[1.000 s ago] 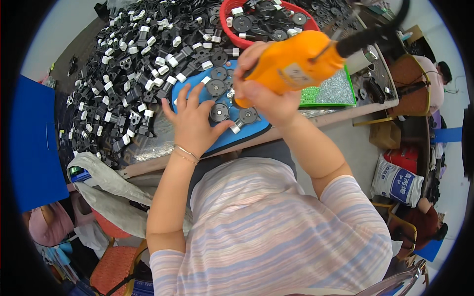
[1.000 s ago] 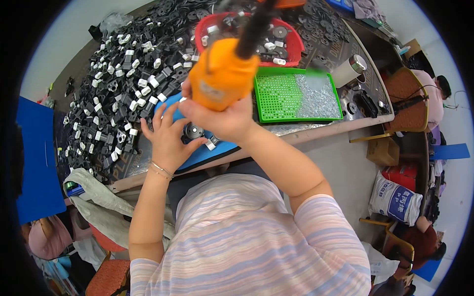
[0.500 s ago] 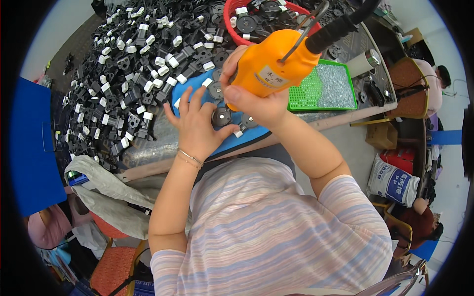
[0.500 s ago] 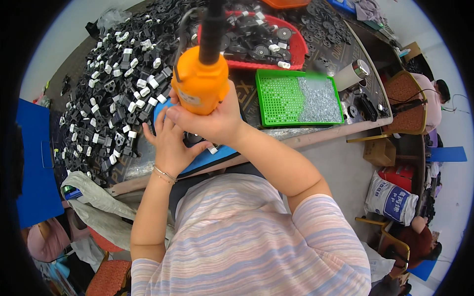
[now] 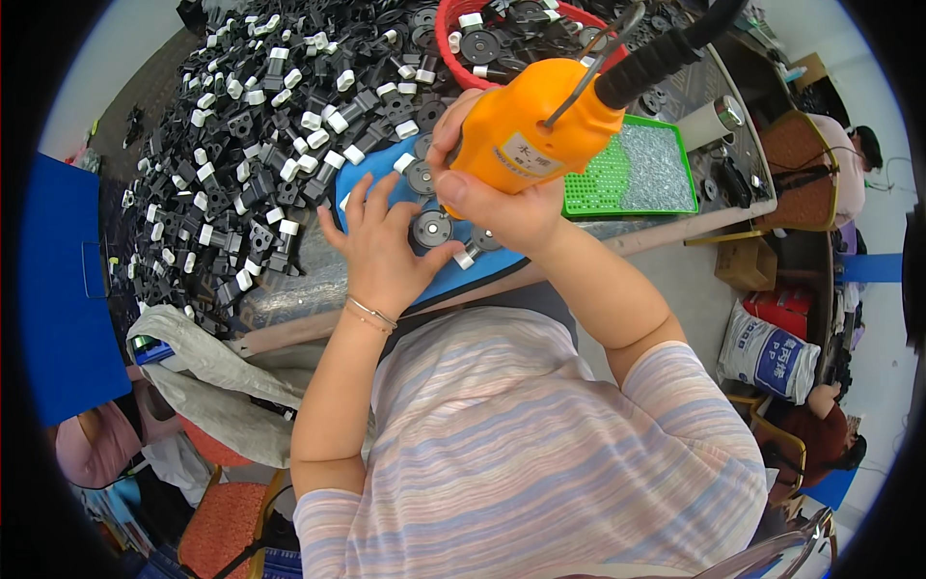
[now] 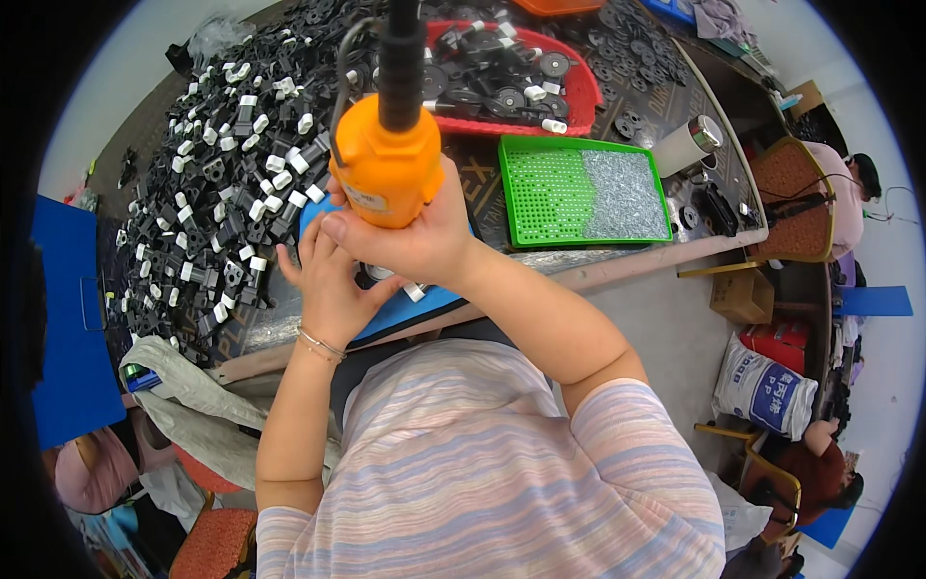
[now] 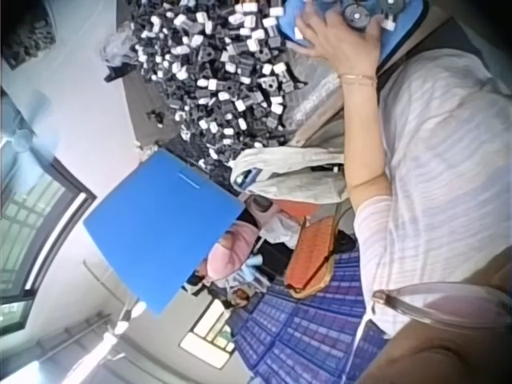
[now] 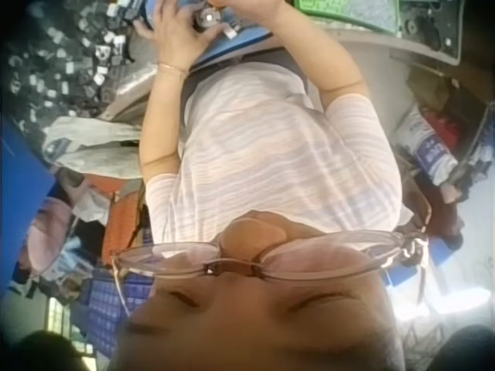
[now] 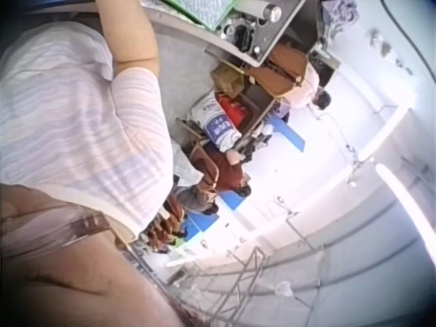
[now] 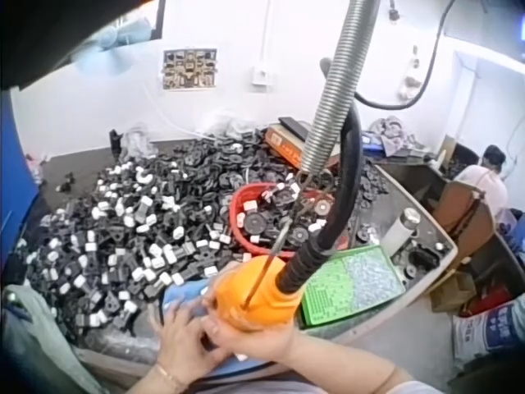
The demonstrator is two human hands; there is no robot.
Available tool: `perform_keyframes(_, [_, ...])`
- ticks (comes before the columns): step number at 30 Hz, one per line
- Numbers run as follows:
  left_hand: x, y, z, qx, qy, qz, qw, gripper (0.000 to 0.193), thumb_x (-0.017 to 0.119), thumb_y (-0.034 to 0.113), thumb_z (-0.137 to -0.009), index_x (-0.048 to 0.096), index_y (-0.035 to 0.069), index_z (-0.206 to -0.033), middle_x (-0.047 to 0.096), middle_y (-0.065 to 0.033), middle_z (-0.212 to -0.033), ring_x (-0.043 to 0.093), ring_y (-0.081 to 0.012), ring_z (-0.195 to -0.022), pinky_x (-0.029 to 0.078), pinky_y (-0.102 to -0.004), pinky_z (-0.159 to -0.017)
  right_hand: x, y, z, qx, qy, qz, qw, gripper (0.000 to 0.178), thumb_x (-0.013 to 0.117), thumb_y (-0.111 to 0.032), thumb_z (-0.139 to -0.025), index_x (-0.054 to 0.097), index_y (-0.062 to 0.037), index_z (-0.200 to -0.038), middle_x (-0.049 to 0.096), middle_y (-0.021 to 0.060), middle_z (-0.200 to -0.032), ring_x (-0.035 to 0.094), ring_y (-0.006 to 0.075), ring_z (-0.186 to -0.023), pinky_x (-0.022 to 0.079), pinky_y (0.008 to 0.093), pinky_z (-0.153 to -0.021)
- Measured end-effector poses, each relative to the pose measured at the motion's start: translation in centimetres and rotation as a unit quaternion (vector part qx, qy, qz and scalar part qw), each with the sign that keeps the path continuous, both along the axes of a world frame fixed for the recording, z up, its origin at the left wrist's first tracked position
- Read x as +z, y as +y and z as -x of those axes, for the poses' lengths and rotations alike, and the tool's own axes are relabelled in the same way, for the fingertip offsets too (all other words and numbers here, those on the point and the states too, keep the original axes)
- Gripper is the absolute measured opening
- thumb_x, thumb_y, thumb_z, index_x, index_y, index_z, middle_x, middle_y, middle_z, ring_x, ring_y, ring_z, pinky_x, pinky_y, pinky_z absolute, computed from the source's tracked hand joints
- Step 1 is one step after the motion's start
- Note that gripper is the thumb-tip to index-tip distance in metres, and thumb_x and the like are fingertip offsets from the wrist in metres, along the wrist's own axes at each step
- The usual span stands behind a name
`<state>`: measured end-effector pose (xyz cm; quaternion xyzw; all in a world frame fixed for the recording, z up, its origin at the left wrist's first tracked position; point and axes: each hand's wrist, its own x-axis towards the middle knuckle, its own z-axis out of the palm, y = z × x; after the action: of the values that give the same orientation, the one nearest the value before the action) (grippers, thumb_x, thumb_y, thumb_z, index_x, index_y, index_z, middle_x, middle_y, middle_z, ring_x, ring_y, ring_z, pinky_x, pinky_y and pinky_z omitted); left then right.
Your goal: The recorder is assembling small electronic or mechanical parts using an electric screwdriver on a workbench in a factory setting.
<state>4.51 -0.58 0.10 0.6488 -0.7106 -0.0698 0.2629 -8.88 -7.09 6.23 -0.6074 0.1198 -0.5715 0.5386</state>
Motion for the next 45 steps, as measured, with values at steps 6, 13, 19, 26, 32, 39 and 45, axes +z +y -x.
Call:
perform_keyframes(6, [-0.3,-0.1,0.1,-0.004,-0.007,-0.007,1.000,0.038,0.081,0.038,-0.055,0.064,0.011,-0.078,0.050,-0.0045,-0.123,0.033,-0.0280,-0.126,0.007,-0.0607,-0.100,-0.3,-0.2,-0.2,0.007,0.018,-0.009,1.000,0.027,0.066,-0.001,-0.072,0.050,-0.0005,-0.093,0.051,0.0082,-0.087,0.053,0.0128,-0.073,0.045,0.0240,-0.063])
perform_keyframes(13, [-0.1,-0.3,0.2,-0.007,0.002,-0.014,1.000,0.043,0.081,0.034,-0.055,0.064,0.013,-0.088,0.051,0.0004,-0.122,0.033,-0.0263,-0.126,0.007,-0.0601,-0.101,-0.3,0.0,-0.6,0.018,0.062,0.007,0.998,0.027,0.066,0.000,-0.072,0.051,-0.0019,-0.095,0.054,0.0059,-0.086,0.054,0.0119,-0.076,0.044,0.0241,-0.065])
perform_keyframes(19, [-0.1,0.0,0.4,0.001,0.005,-0.018,1.000,0.056,0.081,0.032,-0.056,0.061,0.016,-0.105,0.049,0.0041,-0.125,0.031,-0.0243,-0.128,0.007,-0.0606,-0.102,-0.3,0.0,-0.9,0.022,0.059,-0.030,0.998,0.035,0.073,-0.009,-0.069,0.056,-0.0008,-0.099,0.059,0.0005,-0.083,0.054,0.0066,-0.073,0.044,0.0222,-0.066])
perform_keyframes(26, [-0.5,-0.1,0.6,0.014,0.003,-0.016,1.000,0.037,0.081,0.032,-0.055,0.062,0.012,-0.080,0.041,-0.0003,-0.135,0.024,-0.0271,-0.133,0.005,-0.0619,-0.101,0.0,-1.1,0.3,0.081,0.052,0.003,0.995,0.032,0.070,0.000,-0.070,0.054,-0.0014,-0.098,0.057,0.0070,-0.088,0.057,0.0136,-0.080,0.048,0.0247,-0.067])
perform_keyframes(32, [-0.5,-0.3,0.8,0.007,-0.013,-0.031,0.999,0.034,0.081,0.033,-0.055,0.058,0.011,-0.067,0.037,-0.0047,-0.140,0.020,-0.0288,-0.135,0.003,-0.0628,-0.101,-0.1,-1.3,2.1,0.170,0.020,-0.017,0.985,0.024,0.071,-0.006,-0.069,0.055,-0.0021,-0.087,0.055,0.0083,-0.082,0.053,0.0140,-0.074,0.046,0.0239,-0.061])
perform_keyframes(39, [-0.5,-0.1,0.8,0.011,-0.024,-0.028,0.999,0.034,0.081,0.034,-0.055,0.062,0.011,-0.071,0.038,-0.0043,-0.140,0.020,-0.0284,-0.135,0.004,-0.0631,-0.100,0.4,-0.5,1.5,0.074,0.039,-0.043,0.996,0.047,0.077,-0.007,-0.070,0.054,-0.0014,-0.110,0.057,0.0049,-0.097,0.056,0.0123,-0.084,0.047,0.0258,-0.073])
perform_keyframes(45, [-0.2,-0.2,1.0,0.006,-0.044,-0.029,0.999,0.034,0.080,0.035,-0.057,0.062,0.010,-0.073,0.039,-0.0049,-0.139,0.021,-0.0289,-0.135,0.004,-0.0637,-0.100,-1.6,-0.6,1.7,-0.003,-0.097,-0.102,0.990,0.049,0.078,-0.009,-0.068,0.051,0.0011,-0.108,0.055,0.0065,-0.091,0.058,0.0133,-0.073,0.049,0.0252,-0.065])
